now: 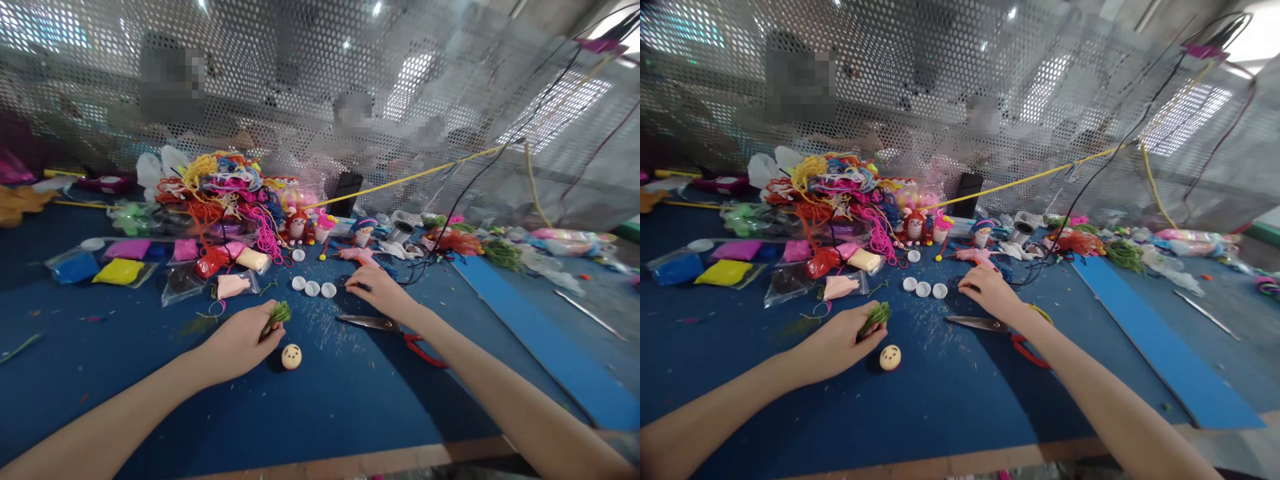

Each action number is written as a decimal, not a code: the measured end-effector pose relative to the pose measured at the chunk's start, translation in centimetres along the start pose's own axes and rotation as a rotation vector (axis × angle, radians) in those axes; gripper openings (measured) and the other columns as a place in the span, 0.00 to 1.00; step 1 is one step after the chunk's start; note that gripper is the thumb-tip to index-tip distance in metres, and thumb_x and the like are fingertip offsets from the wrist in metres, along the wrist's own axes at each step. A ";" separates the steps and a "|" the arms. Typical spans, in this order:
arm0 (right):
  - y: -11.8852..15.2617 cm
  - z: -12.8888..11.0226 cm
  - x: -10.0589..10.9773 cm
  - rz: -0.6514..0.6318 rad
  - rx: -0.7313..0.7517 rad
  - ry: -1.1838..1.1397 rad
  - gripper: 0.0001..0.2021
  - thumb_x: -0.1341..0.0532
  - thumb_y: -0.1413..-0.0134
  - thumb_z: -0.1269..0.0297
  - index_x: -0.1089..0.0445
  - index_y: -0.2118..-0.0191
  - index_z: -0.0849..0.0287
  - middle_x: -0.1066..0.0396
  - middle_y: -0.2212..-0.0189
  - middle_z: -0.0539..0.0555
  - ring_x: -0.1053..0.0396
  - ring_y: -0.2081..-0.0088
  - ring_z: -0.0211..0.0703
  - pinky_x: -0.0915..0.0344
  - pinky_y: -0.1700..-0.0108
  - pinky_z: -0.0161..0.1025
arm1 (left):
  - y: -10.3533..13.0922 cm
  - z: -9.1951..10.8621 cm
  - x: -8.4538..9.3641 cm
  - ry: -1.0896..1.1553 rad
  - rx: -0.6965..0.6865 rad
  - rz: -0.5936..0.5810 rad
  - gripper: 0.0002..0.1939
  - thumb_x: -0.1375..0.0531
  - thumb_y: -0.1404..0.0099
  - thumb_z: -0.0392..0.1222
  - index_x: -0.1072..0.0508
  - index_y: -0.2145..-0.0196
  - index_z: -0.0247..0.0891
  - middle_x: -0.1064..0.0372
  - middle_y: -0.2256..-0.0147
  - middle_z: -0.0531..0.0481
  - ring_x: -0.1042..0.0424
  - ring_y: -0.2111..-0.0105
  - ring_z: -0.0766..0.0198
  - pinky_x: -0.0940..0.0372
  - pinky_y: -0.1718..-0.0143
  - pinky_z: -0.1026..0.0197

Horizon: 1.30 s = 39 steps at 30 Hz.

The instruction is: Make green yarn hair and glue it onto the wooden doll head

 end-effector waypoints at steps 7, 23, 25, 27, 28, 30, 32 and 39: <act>-0.6 0.0 0.3 0.068 -0.118 0.041 0.09 0.44 0.37 0.65 0.31 0.68 0.58 0.28 0.68 0.58 0.33 0.58 0.52 0.37 0.52 0.50 | -0.1 0.1 0.0 -0.019 -0.005 -0.004 0.10 0.49 0.30 0.49 0.40 0.66 0.42 0.34 0.70 0.52 0.32 0.71 0.60 0.42 0.69 0.57; 3.6 1.8 3.4 -0.065 -0.793 -1.017 0.19 0.35 0.47 0.47 0.40 0.68 0.56 0.45 0.79 0.42 0.55 0.82 0.27 0.55 0.80 0.30 | -0.1 0.3 0.0 -0.058 -0.038 -0.011 0.09 0.49 0.30 0.49 0.41 0.66 0.43 0.34 0.72 0.53 0.33 0.71 0.59 0.44 0.70 0.57; 4.1 2.6 4.9 -0.007 -0.756 -0.702 0.16 0.38 0.43 0.48 0.36 0.67 0.57 0.38 0.77 0.46 0.47 0.81 0.30 0.49 0.78 0.32 | -0.1 0.4 -0.1 -0.072 -0.047 -0.013 0.09 0.50 0.30 0.49 0.41 0.66 0.43 0.34 0.72 0.52 0.33 0.70 0.58 0.43 0.70 0.57; 3.7 2.8 5.8 0.017 -0.620 -0.259 0.12 0.43 0.40 0.55 0.31 0.64 0.58 0.31 0.75 0.50 0.37 0.78 0.36 0.41 0.74 0.35 | 0.0 0.4 -0.1 -0.081 -0.056 -0.011 0.09 0.50 0.30 0.48 0.41 0.66 0.43 0.34 0.71 0.52 0.32 0.69 0.58 0.43 0.69 0.57; 3.4 2.6 5.7 0.018 -0.535 -0.064 0.10 0.44 0.39 0.59 0.29 0.64 0.59 0.28 0.74 0.52 0.33 0.76 0.39 0.38 0.71 0.36 | 0.0 0.5 -0.1 -0.083 -0.062 -0.010 0.09 0.50 0.30 0.48 0.41 0.66 0.42 0.34 0.71 0.52 0.32 0.69 0.58 0.42 0.68 0.56; 2.9 2.2 4.3 -0.005 -0.391 0.161 0.10 0.46 0.39 0.66 0.27 0.65 0.60 0.24 0.70 0.56 0.28 0.70 0.43 0.34 0.65 0.38 | 0.0 0.6 0.0 -0.079 -0.070 -0.005 0.09 0.50 0.30 0.47 0.40 0.66 0.42 0.33 0.70 0.51 0.31 0.69 0.58 0.42 0.67 0.56; 2.8 2.3 2.5 -0.032 -0.321 0.217 0.11 0.46 0.40 0.69 0.26 0.66 0.60 0.23 0.66 0.59 0.26 0.65 0.46 0.33 0.60 0.40 | 0.1 0.7 0.1 -0.072 -0.064 -0.003 0.08 0.50 0.30 0.47 0.40 0.66 0.42 0.33 0.70 0.51 0.31 0.69 0.58 0.42 0.68 0.57; 2.9 2.1 0.5 -0.075 -0.193 0.335 0.13 0.46 0.36 0.70 0.23 0.64 0.60 0.21 0.64 0.61 0.24 0.60 0.51 0.30 0.55 0.45 | 0.1 0.9 0.2 -0.086 -0.050 -0.013 0.09 0.49 0.30 0.47 0.41 0.67 0.43 0.33 0.70 0.51 0.32 0.70 0.58 0.43 0.68 0.56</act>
Point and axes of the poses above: each hand's wrist, its own y-axis away from the middle knuckle, its own x-axis out of the back of the hand, z = x × y, the point moved 10 cm from there along -y, towards the middle knuckle
